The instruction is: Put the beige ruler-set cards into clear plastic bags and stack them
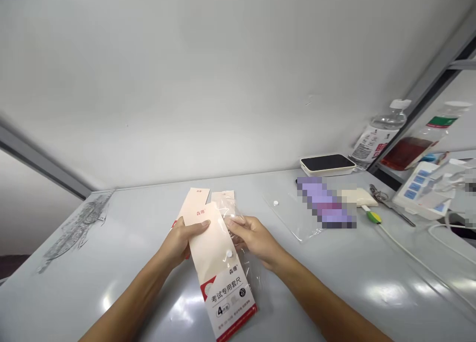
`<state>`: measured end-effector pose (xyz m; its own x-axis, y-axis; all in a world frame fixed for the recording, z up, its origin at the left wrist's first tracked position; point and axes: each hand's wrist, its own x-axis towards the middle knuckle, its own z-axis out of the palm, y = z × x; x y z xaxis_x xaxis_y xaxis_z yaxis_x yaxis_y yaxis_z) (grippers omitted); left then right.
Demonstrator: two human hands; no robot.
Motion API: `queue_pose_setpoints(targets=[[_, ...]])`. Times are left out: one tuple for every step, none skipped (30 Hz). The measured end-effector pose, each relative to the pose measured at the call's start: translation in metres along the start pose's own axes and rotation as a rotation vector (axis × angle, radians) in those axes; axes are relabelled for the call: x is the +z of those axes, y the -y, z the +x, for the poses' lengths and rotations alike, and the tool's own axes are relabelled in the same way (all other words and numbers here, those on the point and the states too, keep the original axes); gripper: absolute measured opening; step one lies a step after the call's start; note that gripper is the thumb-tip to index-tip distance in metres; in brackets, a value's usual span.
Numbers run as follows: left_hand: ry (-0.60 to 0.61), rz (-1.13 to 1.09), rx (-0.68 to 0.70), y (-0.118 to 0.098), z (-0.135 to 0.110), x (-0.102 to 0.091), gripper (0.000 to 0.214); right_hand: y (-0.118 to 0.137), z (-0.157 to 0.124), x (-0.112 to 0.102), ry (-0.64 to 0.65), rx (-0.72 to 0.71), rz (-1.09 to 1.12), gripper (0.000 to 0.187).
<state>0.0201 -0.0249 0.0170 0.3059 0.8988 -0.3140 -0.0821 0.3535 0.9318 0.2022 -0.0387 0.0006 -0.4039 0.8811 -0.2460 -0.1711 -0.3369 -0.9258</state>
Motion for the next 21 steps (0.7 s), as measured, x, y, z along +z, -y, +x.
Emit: queue_pose_setpoints(targets=[[-0.003, 0.021, 0.011, -0.0001, -0.0004, -0.0005, 0.024, 0.0012, -0.0004, -0.0003, 0.006, 0.003, -0.006, 0.036], [-0.003, 0.042, 0.022, 0.0001, -0.0008, -0.0010, 0.024, 0.0023, -0.0008, -0.0007, 0.005, 0.006, -0.007, 0.034], [0.005, 0.060, 0.029, 0.0003, -0.0011, -0.0015, 0.024, 0.0032, -0.0011, -0.0013, 0.000, 0.010, -0.007, 0.033], [0.020, 0.075, 0.035, 0.0009, -0.0014, -0.0018, 0.025, 0.0037, -0.0012, -0.0022, -0.010, 0.013, -0.001, 0.032], [0.038, 0.085, 0.037, 0.0017, -0.0015, -0.0020, 0.026, 0.0037, -0.0011, -0.0032, -0.024, 0.014, 0.011, 0.031], [0.057, 0.092, 0.039, 0.0027, -0.0016, -0.0020, 0.027, 0.0033, -0.0007, -0.0043, -0.045, 0.015, 0.024, 0.031], [0.074, 0.097, 0.042, 0.0040, -0.0016, -0.0018, 0.028, 0.0024, -0.0001, -0.0053, -0.066, 0.017, 0.036, 0.031], [0.089, 0.102, 0.042, 0.0053, -0.0014, -0.0015, 0.029, 0.0011, 0.0007, -0.0062, -0.088, 0.016, 0.044, 0.031], [0.102, 0.105, 0.042, 0.0066, -0.0011, -0.0012, 0.030, -0.0003, 0.0017, -0.0068, -0.107, 0.018, 0.046, 0.031], [0.115, 0.102, 0.039, 0.0077, -0.0007, -0.0009, 0.030, -0.0017, 0.0026, -0.0071, -0.125, 0.023, 0.043, 0.032], [0.126, 0.095, 0.034, 0.0083, -0.0003, -0.0008, 0.032, -0.0029, 0.0034, -0.0071, -0.143, 0.026, 0.038, 0.032], [0.131, 0.086, 0.027, 0.0084, 0.0001, -0.0009, 0.032, -0.0037, 0.0039, -0.0068, -0.157, 0.030, 0.033, 0.032], [0.130, 0.082, 0.019, 0.0080, 0.0005, -0.0012, 0.032, -0.0041, 0.0042, -0.0063, -0.165, 0.032, 0.032, 0.031], [0.121, 0.080, 0.011, 0.0071, 0.0007, -0.0017, 0.030, -0.0040, 0.0042, -0.0058, -0.176, 0.034, 0.035, 0.030], [0.108, 0.081, 0.005, 0.0059, 0.0008, -0.0022, 0.028, -0.0037, 0.0039, -0.0053, -0.191, 0.035, 0.039, 0.029], [0.098, 0.084, -0.003, 0.0045, 0.0007, -0.0028, 0.026, -0.0032, 0.0034, -0.0050, -0.210, 0.034, 0.041, 0.029], [0.090, 0.088, -0.012, 0.0031, 0.0006, -0.0033, 0.024, -0.0027, 0.0029, -0.0048, -0.227, 0.034, 0.040, 0.028], [0.086, 0.092, -0.019, 0.0020, 0.0004, -0.0037, 0.023, -0.0024, 0.0024, -0.0047, -0.241, 0.034, 0.038, 0.028], [0.087, 0.095, -0.024, 0.0012, 0.0002, -0.0040, 0.023, -0.0023, 0.0020, -0.0046, -0.251, 0.031, 0.038, 0.028], [0.094, 0.098, -0.027, 0.0009, 0.0001, -0.0043, 0.024, -0.0024, 0.0018, -0.0044, -0.249, 0.028, 0.040, 0.028], [0.107, 0.102, -0.030, 0.0010, 0.0000, -0.0045, 0.025, -0.0026, 0.0017, -0.0041, -0.233, 0.023, 0.044, 0.028]])
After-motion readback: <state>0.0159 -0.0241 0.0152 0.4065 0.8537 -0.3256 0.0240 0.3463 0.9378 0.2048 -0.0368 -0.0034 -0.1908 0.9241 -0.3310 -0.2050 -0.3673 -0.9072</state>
